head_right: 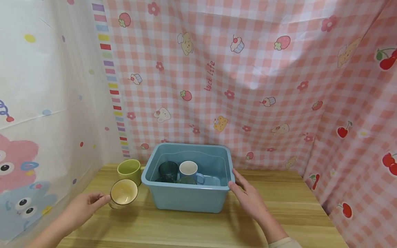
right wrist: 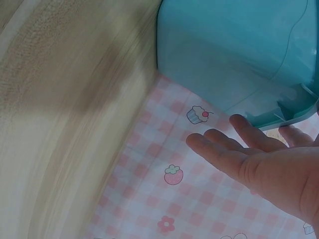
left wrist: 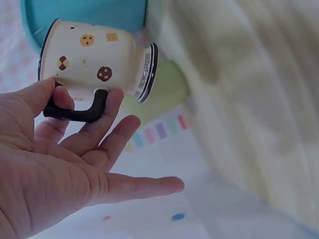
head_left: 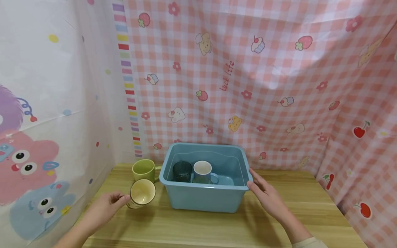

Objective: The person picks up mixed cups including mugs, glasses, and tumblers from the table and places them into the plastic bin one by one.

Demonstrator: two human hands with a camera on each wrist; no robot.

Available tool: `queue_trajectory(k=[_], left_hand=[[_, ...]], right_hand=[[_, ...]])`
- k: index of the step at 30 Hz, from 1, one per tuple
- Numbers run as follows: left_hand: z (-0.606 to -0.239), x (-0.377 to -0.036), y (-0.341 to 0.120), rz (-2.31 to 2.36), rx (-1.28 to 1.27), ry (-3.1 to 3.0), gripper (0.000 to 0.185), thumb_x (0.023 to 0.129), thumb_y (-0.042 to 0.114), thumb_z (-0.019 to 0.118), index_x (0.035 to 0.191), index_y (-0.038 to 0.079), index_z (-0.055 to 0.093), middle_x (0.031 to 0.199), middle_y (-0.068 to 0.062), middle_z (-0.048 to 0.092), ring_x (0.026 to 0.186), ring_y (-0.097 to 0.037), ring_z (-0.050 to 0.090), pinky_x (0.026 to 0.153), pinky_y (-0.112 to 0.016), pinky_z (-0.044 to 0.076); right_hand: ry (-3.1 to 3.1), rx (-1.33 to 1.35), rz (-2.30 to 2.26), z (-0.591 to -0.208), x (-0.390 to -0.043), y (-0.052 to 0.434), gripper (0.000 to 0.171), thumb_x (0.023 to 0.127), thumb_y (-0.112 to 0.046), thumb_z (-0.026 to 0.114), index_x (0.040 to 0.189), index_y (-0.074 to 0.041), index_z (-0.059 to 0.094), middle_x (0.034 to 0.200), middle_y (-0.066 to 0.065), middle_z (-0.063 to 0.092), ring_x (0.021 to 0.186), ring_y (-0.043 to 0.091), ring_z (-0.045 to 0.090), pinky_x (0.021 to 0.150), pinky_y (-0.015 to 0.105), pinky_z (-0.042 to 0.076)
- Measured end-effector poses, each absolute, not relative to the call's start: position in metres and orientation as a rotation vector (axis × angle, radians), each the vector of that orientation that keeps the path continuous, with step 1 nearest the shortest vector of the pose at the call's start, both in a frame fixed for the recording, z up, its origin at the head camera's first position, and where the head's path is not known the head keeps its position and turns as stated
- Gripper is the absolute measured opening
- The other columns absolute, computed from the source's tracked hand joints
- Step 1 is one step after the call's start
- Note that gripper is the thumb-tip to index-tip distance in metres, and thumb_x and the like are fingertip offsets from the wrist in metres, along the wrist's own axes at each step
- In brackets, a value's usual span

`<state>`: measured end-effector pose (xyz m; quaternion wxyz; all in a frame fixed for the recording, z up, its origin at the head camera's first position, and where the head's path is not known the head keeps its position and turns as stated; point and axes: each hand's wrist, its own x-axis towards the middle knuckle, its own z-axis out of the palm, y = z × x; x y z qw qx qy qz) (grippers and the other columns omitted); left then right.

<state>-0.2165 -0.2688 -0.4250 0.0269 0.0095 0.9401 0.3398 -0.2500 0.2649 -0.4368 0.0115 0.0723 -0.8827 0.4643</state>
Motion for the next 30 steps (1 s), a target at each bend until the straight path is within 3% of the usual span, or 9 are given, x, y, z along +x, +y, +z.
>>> queue_trajectory(k=[3, 5, 8, 10, 14, 15, 17, 21, 30], left_hand=[[-0.409, -0.217, -0.276, 1.001, 0.060, 2.968, 0.036, 0.109, 0.047, 0.059, 0.100, 0.015, 0.071, 0.085, -0.001, 0.062, 0.079, -0.016, 0.056, 0.067, -0.030, 0.045], [-0.398, -0.219, -0.279, 0.973, 0.095, 3.012, 0.037, 0.111, 0.046, 0.056, 0.106, 0.014, 0.074, 0.099, -0.005, 0.073, 0.094, -0.025, 0.067, 0.077, -0.039, 0.055], [-0.380, -0.220, -0.282, 0.959, 0.140, 3.064, 0.038, 0.112, 0.045, 0.055, 0.110, 0.012, 0.075, 0.114, -0.011, 0.077, 0.113, -0.038, 0.071, 0.086, -0.053, 0.059], [-0.369, -0.222, -0.281, 0.960, 0.153, 3.079, 0.040, 0.112, 0.045, 0.053, 0.107, 0.011, 0.073, 0.104, -0.011, 0.075, 0.104, -0.037, 0.071, 0.079, -0.050, 0.058], [-0.349, -0.227, -0.277, 1.022, 0.180, 3.083, 0.044, 0.114, 0.045, 0.050, 0.110, 0.008, 0.073, 0.108, -0.017, 0.074, 0.105, -0.035, 0.068, 0.082, -0.050, 0.057], [-0.344, -0.229, -0.276, 1.052, 0.174, 3.065, 0.046, 0.114, 0.045, 0.048, 0.112, 0.006, 0.072, 0.111, -0.020, 0.073, 0.107, -0.037, 0.067, 0.084, -0.051, 0.056], [-0.336, -0.233, -0.274, 1.118, 0.164, 3.018, 0.050, 0.115, 0.045, 0.045, 0.125, 0.003, 0.071, 0.135, -0.026, 0.070, 0.128, -0.047, 0.062, 0.098, -0.064, 0.054], [-0.322, -0.241, -0.271, 1.270, 0.097, 2.847, 0.061, 0.116, 0.050, 0.039, 0.136, -0.001, 0.064, 0.150, -0.031, 0.059, 0.143, -0.054, 0.049, 0.111, -0.076, 0.042], [-0.305, -0.257, -0.255, 1.508, 0.112, 2.423, 0.076, 0.115, 0.053, 0.035, 0.164, -0.006, 0.031, 0.170, -0.031, 0.031, 0.160, -0.053, 0.025, 0.101, -0.093, 0.031]], right_hand=[[-2.757, 0.227, 1.445, -0.437, -0.250, 0.265, 0.065, 0.112, -0.055, 0.048, 0.170, -0.034, 0.028, 0.163, 0.023, 0.050, 0.150, 0.041, 0.051, 0.120, 0.067, 0.043], [-2.762, 0.226, 1.443, -0.437, -0.250, 0.265, 0.065, 0.111, -0.055, 0.048, 0.170, -0.034, 0.028, 0.164, 0.023, 0.049, 0.150, 0.041, 0.051, 0.120, 0.067, 0.042], [-2.767, 0.224, 1.448, -0.436, -0.250, 0.266, 0.065, 0.111, -0.055, 0.048, 0.170, -0.035, 0.028, 0.165, 0.022, 0.048, 0.151, 0.041, 0.050, 0.120, 0.067, 0.042], [-2.767, 0.223, 1.454, -0.436, -0.250, 0.266, 0.065, 0.111, -0.055, 0.048, 0.170, -0.036, 0.028, 0.165, 0.022, 0.048, 0.152, 0.041, 0.049, 0.120, 0.068, 0.041], [-2.762, 0.228, 1.459, -0.436, -0.249, 0.266, 0.065, 0.111, -0.056, 0.048, 0.170, -0.036, 0.028, 0.166, 0.022, 0.047, 0.152, 0.041, 0.049, 0.120, 0.068, 0.041], [-2.761, 0.229, 1.459, -0.436, -0.249, 0.266, 0.065, 0.111, -0.056, 0.048, 0.170, -0.036, 0.028, 0.165, 0.022, 0.047, 0.152, 0.041, 0.049, 0.121, 0.068, 0.041], [-2.758, 0.227, 1.458, -0.437, -0.249, 0.266, 0.065, 0.111, -0.056, 0.048, 0.170, -0.036, 0.028, 0.165, 0.022, 0.048, 0.152, 0.041, 0.049, 0.121, 0.068, 0.041], [-2.751, 0.224, 1.460, -0.438, -0.250, 0.266, 0.066, 0.111, -0.056, 0.048, 0.170, -0.034, 0.028, 0.163, 0.022, 0.050, 0.150, 0.040, 0.051, 0.121, 0.067, 0.041], [-2.736, 0.245, 1.450, -0.439, -0.252, 0.266, 0.066, 0.111, -0.054, 0.050, 0.170, -0.032, 0.030, 0.160, 0.022, 0.054, 0.148, 0.040, 0.054, 0.121, 0.066, 0.042]])
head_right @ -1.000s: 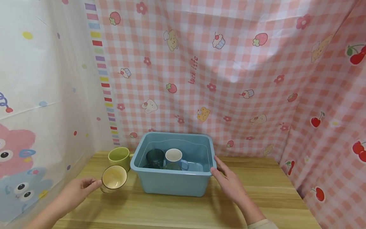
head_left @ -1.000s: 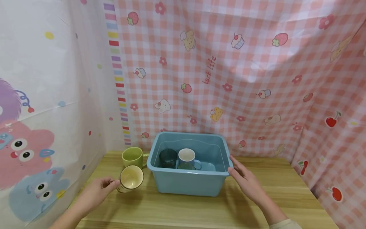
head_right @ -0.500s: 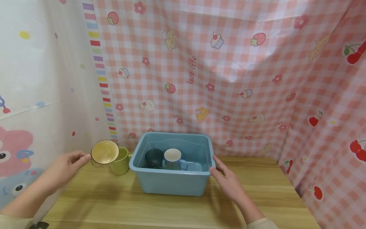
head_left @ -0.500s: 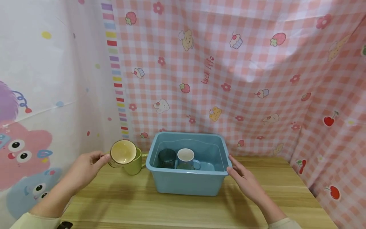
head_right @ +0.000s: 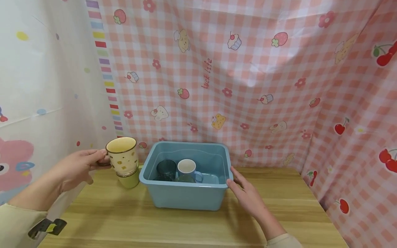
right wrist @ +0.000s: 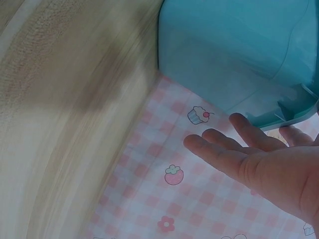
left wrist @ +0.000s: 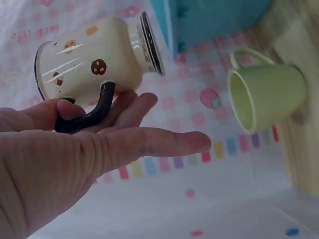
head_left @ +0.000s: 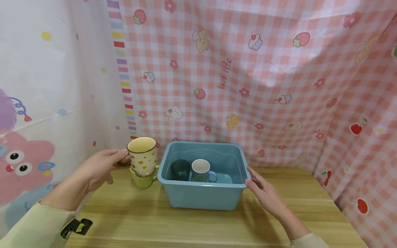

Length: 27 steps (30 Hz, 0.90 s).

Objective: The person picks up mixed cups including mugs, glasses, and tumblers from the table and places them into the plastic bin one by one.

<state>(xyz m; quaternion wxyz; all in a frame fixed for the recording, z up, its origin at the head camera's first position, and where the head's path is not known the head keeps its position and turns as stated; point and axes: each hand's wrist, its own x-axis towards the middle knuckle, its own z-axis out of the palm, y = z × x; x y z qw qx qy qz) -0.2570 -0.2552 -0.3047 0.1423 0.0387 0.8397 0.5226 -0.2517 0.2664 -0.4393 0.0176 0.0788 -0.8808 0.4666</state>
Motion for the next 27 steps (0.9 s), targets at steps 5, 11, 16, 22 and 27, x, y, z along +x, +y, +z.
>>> queue_trajectory(k=[5, 11, 16, 22, 27], left_hand=[[-0.291, -0.265, -0.233, 1.538, 0.150, 2.355, 0.068, 0.116, 0.050, 0.037, 0.156, -0.005, 0.040, 0.169, -0.030, 0.036, 0.159, -0.049, 0.033, 0.104, -0.096, 0.023], [-0.278, -0.279, -0.189, 1.587, 0.145, 2.327, 0.054, 0.116, 0.046, 0.041, 0.138, -0.001, 0.053, 0.153, -0.024, 0.054, 0.151, -0.043, 0.046, 0.114, -0.090, 0.021], [-0.279, -0.296, -0.146, 1.639, 0.112, 2.310, 0.041, 0.116, 0.039, 0.043, 0.117, 0.000, 0.056, 0.149, -0.022, 0.057, 0.147, -0.042, 0.052, 0.124, -0.076, 0.027], [-0.286, -0.314, -0.108, 1.640, 0.104, 2.307, 0.039, 0.116, 0.039, 0.044, 0.120, 0.002, 0.058, 0.152, -0.020, 0.055, 0.149, -0.039, 0.048, 0.121, -0.084, 0.020], [-0.295, -0.321, -0.083, 1.598, 0.137, 2.360, 0.043, 0.116, 0.039, 0.045, 0.134, 0.004, 0.063, 0.152, -0.017, 0.057, 0.149, -0.039, 0.048, 0.125, -0.077, 0.024]], right_hand=[[-2.741, 0.255, 1.434, -0.438, -0.252, 0.266, 0.066, 0.111, -0.055, 0.049, 0.170, -0.032, 0.029, 0.160, 0.022, 0.054, 0.148, 0.040, 0.054, 0.120, 0.066, 0.042], [-2.746, 0.255, 1.436, -0.438, -0.252, 0.267, 0.066, 0.111, -0.054, 0.050, 0.170, -0.032, 0.029, 0.159, 0.022, 0.055, 0.147, 0.040, 0.055, 0.120, 0.067, 0.043], [-2.752, 0.251, 1.438, -0.439, -0.252, 0.268, 0.066, 0.111, -0.055, 0.049, 0.170, -0.034, 0.028, 0.159, 0.020, 0.056, 0.147, 0.040, 0.055, 0.120, 0.067, 0.042], [-2.756, 0.251, 1.446, -0.438, -0.253, 0.268, 0.066, 0.112, -0.054, 0.049, 0.170, -0.034, 0.028, 0.160, 0.020, 0.055, 0.147, 0.040, 0.054, 0.120, 0.067, 0.042], [-2.746, 0.245, 1.459, -0.438, -0.253, 0.268, 0.065, 0.112, -0.052, 0.051, 0.170, -0.033, 0.029, 0.159, 0.020, 0.057, 0.147, 0.039, 0.055, 0.120, 0.066, 0.042]])
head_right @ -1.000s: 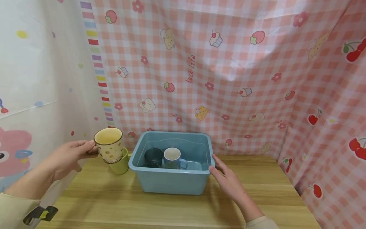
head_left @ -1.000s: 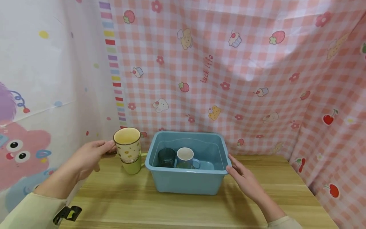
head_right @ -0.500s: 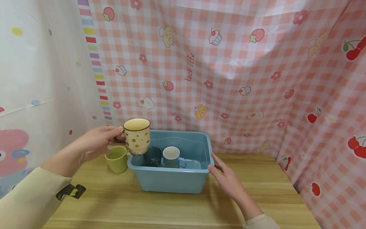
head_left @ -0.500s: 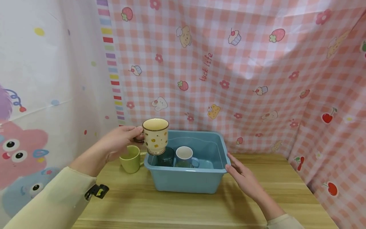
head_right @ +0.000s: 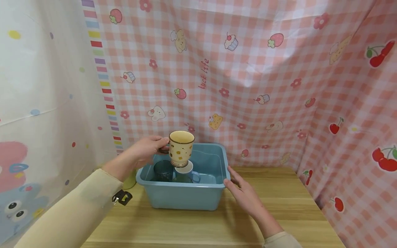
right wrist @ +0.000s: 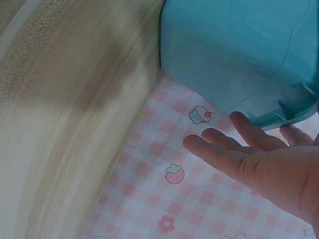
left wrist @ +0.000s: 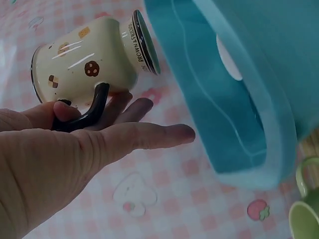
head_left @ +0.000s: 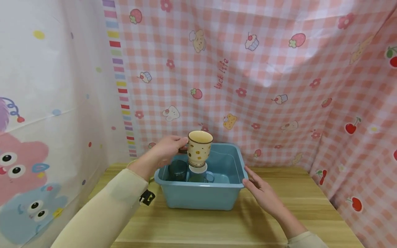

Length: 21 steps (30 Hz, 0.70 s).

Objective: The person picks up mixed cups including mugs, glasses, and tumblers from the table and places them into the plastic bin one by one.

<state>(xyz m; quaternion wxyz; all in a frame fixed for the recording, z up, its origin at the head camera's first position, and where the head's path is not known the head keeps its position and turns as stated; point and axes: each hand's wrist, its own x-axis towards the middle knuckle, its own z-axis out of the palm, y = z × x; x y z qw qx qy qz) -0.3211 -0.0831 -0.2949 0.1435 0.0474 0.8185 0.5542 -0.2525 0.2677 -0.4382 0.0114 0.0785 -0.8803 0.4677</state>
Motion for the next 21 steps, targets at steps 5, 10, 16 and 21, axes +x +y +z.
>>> queue_trajectory(k=[5, 10, 16, 21], left_hand=[[-0.306, -0.326, -0.059, 1.567, 0.192, 2.387, 0.046, 0.116, 0.035, 0.047, 0.145, 0.002, 0.060, 0.151, -0.018, 0.059, 0.146, -0.037, 0.053, 0.128, -0.062, 0.035], [-0.318, -0.328, -0.036, 1.503, 0.232, 2.434, 0.042, 0.115, 0.033, 0.050, 0.136, 0.001, 0.066, 0.147, -0.016, 0.063, 0.141, -0.034, 0.059, 0.122, -0.053, 0.045], [-0.328, -0.329, -0.014, 1.400, 0.261, 2.496, 0.035, 0.114, 0.037, 0.052, 0.109, 0.009, 0.072, 0.131, -0.011, 0.071, 0.130, -0.032, 0.064, 0.113, -0.053, 0.051], [-0.338, -0.329, -0.007, 1.330, 0.272, 2.511, 0.036, 0.114, 0.038, 0.051, 0.100, 0.009, 0.068, 0.119, -0.008, 0.069, 0.117, -0.028, 0.064, 0.100, -0.048, 0.052]], right_hand=[[-2.750, 0.241, 1.444, -0.436, -0.250, 0.267, 0.066, 0.112, -0.052, 0.051, 0.170, -0.030, 0.029, 0.156, 0.020, 0.059, 0.146, 0.039, 0.056, 0.120, 0.067, 0.042], [-2.748, 0.243, 1.432, -0.434, -0.249, 0.266, 0.066, 0.112, -0.051, 0.051, 0.170, -0.028, 0.030, 0.154, 0.020, 0.061, 0.145, 0.039, 0.057, 0.119, 0.067, 0.043], [-2.736, 0.223, 1.438, -0.435, -0.249, 0.266, 0.065, 0.112, -0.049, 0.052, 0.170, -0.028, 0.031, 0.153, 0.020, 0.062, 0.144, 0.038, 0.058, 0.120, 0.066, 0.043], [-2.738, 0.221, 1.434, -0.435, -0.250, 0.266, 0.066, 0.111, -0.051, 0.052, 0.170, -0.028, 0.032, 0.153, 0.020, 0.062, 0.144, 0.038, 0.059, 0.120, 0.066, 0.043]])
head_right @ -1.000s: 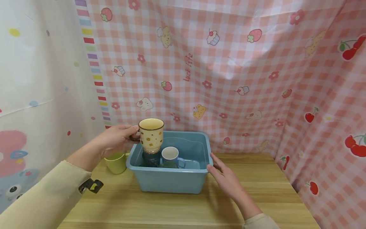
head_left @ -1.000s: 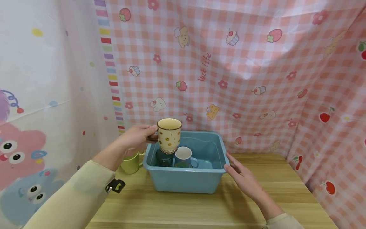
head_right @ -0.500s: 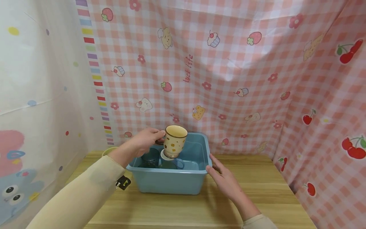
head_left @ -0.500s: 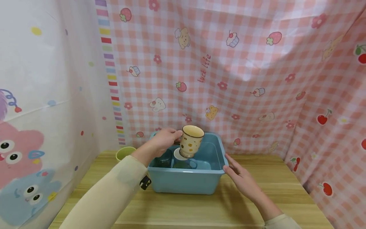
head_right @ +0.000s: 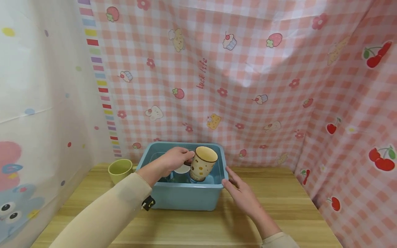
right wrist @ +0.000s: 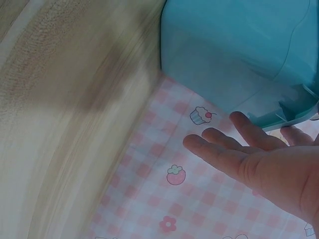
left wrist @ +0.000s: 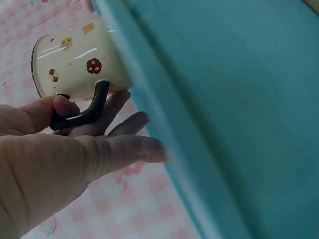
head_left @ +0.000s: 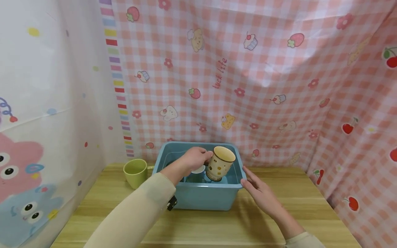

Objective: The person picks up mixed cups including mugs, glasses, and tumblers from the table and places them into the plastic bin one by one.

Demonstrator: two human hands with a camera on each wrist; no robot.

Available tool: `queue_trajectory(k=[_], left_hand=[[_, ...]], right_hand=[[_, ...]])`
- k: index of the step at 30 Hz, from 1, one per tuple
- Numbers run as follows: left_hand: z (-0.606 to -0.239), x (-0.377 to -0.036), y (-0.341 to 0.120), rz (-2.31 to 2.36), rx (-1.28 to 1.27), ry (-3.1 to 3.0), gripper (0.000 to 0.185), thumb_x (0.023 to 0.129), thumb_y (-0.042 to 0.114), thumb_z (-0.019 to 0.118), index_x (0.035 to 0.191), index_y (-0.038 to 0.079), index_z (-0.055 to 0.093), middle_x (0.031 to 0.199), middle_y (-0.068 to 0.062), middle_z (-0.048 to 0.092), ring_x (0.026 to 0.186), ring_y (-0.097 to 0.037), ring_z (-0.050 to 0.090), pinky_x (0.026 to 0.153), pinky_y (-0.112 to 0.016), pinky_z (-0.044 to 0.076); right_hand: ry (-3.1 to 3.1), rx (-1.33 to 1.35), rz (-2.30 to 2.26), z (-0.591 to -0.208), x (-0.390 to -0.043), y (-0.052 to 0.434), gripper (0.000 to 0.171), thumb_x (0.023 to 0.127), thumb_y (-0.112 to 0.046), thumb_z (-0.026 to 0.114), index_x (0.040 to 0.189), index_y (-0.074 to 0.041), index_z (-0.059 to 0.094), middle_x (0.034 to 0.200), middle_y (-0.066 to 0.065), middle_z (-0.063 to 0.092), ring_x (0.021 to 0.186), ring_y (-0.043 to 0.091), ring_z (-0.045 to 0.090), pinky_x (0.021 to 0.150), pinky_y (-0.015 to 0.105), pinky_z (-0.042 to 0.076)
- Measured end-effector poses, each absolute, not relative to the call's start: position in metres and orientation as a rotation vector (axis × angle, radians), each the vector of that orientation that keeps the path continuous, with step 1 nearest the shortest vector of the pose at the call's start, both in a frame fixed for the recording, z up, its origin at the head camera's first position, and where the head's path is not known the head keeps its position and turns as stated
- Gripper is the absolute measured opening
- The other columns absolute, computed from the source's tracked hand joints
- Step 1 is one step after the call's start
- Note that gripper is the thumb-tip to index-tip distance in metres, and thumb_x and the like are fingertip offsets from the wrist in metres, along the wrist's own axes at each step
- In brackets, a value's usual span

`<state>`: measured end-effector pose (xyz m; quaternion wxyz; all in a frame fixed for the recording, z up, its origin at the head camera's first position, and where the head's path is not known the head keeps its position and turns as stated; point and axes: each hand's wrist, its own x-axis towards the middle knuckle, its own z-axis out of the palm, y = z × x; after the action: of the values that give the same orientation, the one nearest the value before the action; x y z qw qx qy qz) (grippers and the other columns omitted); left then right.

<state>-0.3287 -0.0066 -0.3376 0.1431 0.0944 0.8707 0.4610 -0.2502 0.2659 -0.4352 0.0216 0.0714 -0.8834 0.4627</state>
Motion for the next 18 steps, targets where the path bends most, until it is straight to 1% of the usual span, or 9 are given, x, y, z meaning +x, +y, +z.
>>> queue_trajectory(k=[4, 5, 7, 9, 11, 13, 14, 16, 18], left_hand=[[-0.345, -0.329, -0.003, 1.319, 0.271, 2.500, 0.034, 0.114, 0.038, 0.052, 0.098, 0.011, 0.067, 0.114, -0.007, 0.068, 0.113, -0.025, 0.063, 0.102, -0.048, 0.052], [-0.346, -0.329, -0.002, 1.320, 0.276, 2.487, 0.036, 0.114, 0.037, 0.052, 0.094, 0.011, 0.065, 0.112, -0.008, 0.067, 0.112, -0.026, 0.062, 0.102, -0.049, 0.051], [-0.350, -0.328, 0.001, 1.322, 0.287, 2.469, 0.037, 0.114, 0.037, 0.051, 0.090, 0.012, 0.063, 0.110, -0.006, 0.067, 0.113, -0.025, 0.063, 0.103, -0.050, 0.051], [-0.354, -0.328, 0.003, 1.326, 0.295, 2.445, 0.040, 0.114, 0.037, 0.051, 0.084, 0.012, 0.057, 0.108, -0.007, 0.066, 0.114, -0.026, 0.064, 0.102, -0.050, 0.050], [-0.357, -0.326, 0.006, 1.329, 0.300, 2.426, 0.040, 0.115, 0.037, 0.050, 0.082, 0.013, 0.055, 0.108, -0.006, 0.066, 0.116, -0.026, 0.064, 0.103, -0.050, 0.049], [-0.360, -0.324, 0.008, 1.325, 0.307, 2.420, 0.040, 0.115, 0.036, 0.050, 0.083, 0.014, 0.056, 0.106, -0.005, 0.066, 0.116, -0.025, 0.065, 0.101, -0.049, 0.049], [-0.361, -0.324, 0.009, 1.319, 0.315, 2.418, 0.040, 0.115, 0.036, 0.051, 0.082, 0.013, 0.054, 0.102, -0.005, 0.064, 0.112, -0.024, 0.064, 0.096, -0.047, 0.047], [-0.364, -0.322, 0.010, 1.301, 0.337, 2.408, 0.039, 0.115, 0.035, 0.050, 0.083, 0.012, 0.055, 0.097, -0.005, 0.059, 0.104, -0.024, 0.060, 0.090, -0.045, 0.043], [-0.367, -0.322, 0.010, 1.279, 0.362, 2.394, 0.037, 0.115, 0.033, 0.049, 0.085, 0.011, 0.055, 0.095, -0.006, 0.055, 0.099, -0.024, 0.054, 0.087, -0.045, 0.037]], right_hand=[[-2.720, 0.224, 1.460, -0.436, -0.251, 0.266, 0.067, 0.111, -0.051, 0.053, 0.170, -0.028, 0.032, 0.154, 0.020, 0.062, 0.144, 0.038, 0.059, 0.120, 0.065, 0.043], [-2.715, 0.225, 1.464, -0.436, -0.251, 0.266, 0.066, 0.111, -0.050, 0.053, 0.170, -0.027, 0.032, 0.153, 0.020, 0.062, 0.144, 0.038, 0.059, 0.121, 0.064, 0.043], [-2.705, 0.227, 1.474, -0.436, -0.251, 0.267, 0.066, 0.111, -0.048, 0.053, 0.170, -0.027, 0.032, 0.152, 0.020, 0.063, 0.144, 0.037, 0.059, 0.121, 0.064, 0.043], [-2.705, 0.225, 1.472, -0.436, -0.251, 0.267, 0.065, 0.112, -0.048, 0.053, 0.170, -0.027, 0.032, 0.153, 0.020, 0.063, 0.144, 0.037, 0.058, 0.121, 0.064, 0.043], [-2.712, 0.226, 1.467, -0.436, -0.251, 0.267, 0.064, 0.112, -0.048, 0.052, 0.170, -0.029, 0.032, 0.153, 0.020, 0.062, 0.145, 0.038, 0.058, 0.120, 0.065, 0.044], [-2.722, 0.224, 1.461, -0.437, -0.252, 0.267, 0.064, 0.112, -0.050, 0.052, 0.170, -0.031, 0.031, 0.154, 0.020, 0.061, 0.145, 0.038, 0.058, 0.119, 0.066, 0.045], [-2.724, 0.220, 1.462, -0.437, -0.252, 0.267, 0.064, 0.112, -0.050, 0.052, 0.170, -0.031, 0.031, 0.154, 0.019, 0.061, 0.145, 0.038, 0.057, 0.119, 0.066, 0.045], [-2.726, 0.221, 1.465, -0.439, -0.252, 0.267, 0.065, 0.111, -0.051, 0.052, 0.170, -0.032, 0.031, 0.154, 0.019, 0.061, 0.146, 0.038, 0.057, 0.119, 0.065, 0.045], [-2.725, 0.219, 1.465, -0.439, -0.253, 0.267, 0.065, 0.111, -0.052, 0.052, 0.169, -0.032, 0.032, 0.154, 0.018, 0.061, 0.146, 0.037, 0.057, 0.119, 0.065, 0.045]])
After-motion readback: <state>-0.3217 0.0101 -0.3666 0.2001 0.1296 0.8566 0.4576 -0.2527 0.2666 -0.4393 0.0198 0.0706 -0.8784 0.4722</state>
